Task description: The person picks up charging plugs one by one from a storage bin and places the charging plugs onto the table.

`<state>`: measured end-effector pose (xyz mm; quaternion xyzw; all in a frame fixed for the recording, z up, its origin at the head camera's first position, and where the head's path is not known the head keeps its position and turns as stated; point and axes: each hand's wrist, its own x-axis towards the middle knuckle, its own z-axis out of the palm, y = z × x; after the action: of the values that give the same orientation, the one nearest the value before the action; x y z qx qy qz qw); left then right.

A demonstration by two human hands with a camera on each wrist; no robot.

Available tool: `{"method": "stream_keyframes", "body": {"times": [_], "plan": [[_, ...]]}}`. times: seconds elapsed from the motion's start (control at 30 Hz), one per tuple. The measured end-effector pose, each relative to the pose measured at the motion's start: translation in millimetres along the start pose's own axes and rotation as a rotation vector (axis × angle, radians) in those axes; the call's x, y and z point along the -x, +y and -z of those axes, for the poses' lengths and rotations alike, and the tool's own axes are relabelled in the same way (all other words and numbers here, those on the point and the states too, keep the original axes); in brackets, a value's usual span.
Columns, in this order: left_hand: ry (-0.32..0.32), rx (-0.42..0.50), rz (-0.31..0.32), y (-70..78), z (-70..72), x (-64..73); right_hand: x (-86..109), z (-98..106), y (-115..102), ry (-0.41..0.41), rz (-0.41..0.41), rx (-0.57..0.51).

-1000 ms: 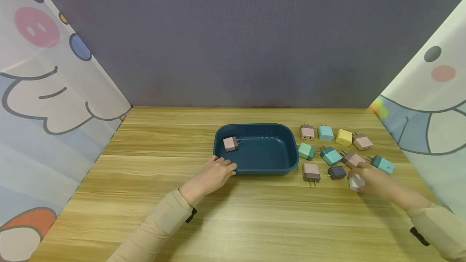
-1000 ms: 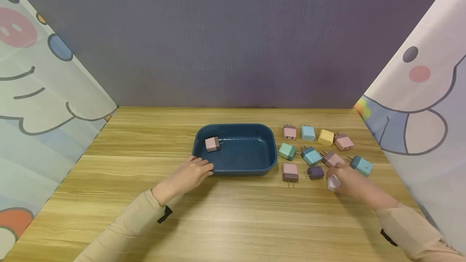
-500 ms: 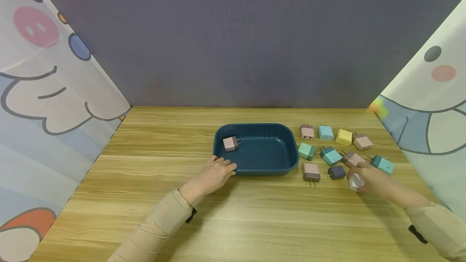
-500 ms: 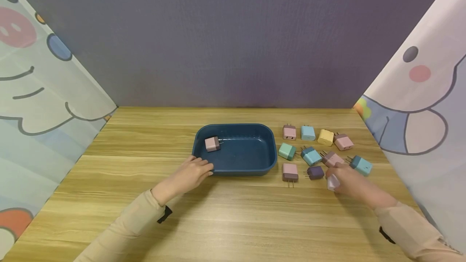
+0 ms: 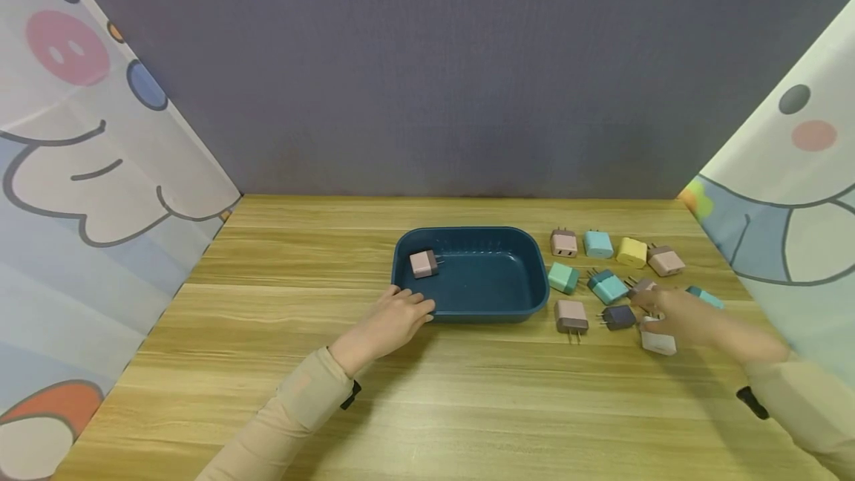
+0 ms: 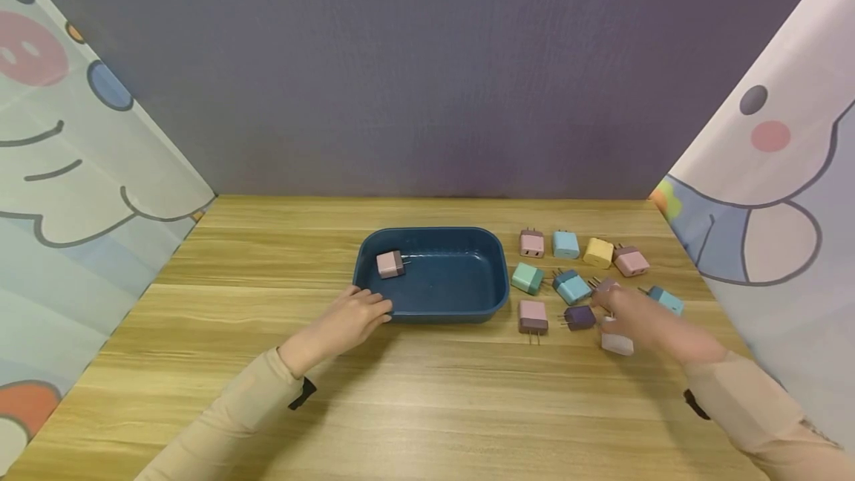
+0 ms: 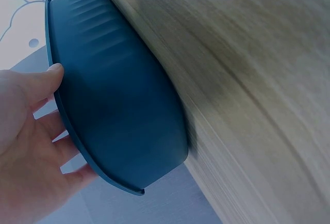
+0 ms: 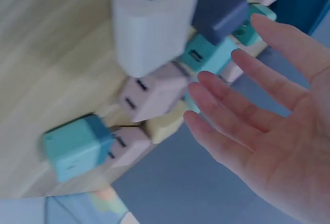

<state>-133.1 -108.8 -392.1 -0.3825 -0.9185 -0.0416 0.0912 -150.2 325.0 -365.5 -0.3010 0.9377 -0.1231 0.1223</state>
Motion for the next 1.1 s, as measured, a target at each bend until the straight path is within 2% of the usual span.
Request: {"method": "stream_keyframes", "body": {"times": [0.27,0.63,0.8,1.1], "plan": [[0.012,0.004,-0.005,-0.2,0.1,-0.5,-24.3,15.8,-23.2,-0.049,-0.074,-0.088],[-0.020,-0.001,-0.006,-0.5,1.1,-3.4,-57.9,31.3,-56.5,-0.092,-0.046,0.005],[-0.031,-0.001,-0.011,-1.1,1.5,-3.6,-76.3,34.7,-71.9,-0.085,0.007,0.064],[-0.063,0.005,0.018,-0.1,4.4,-3.3,-111.1,36.3,-98.2,-0.161,0.047,0.127]]}}
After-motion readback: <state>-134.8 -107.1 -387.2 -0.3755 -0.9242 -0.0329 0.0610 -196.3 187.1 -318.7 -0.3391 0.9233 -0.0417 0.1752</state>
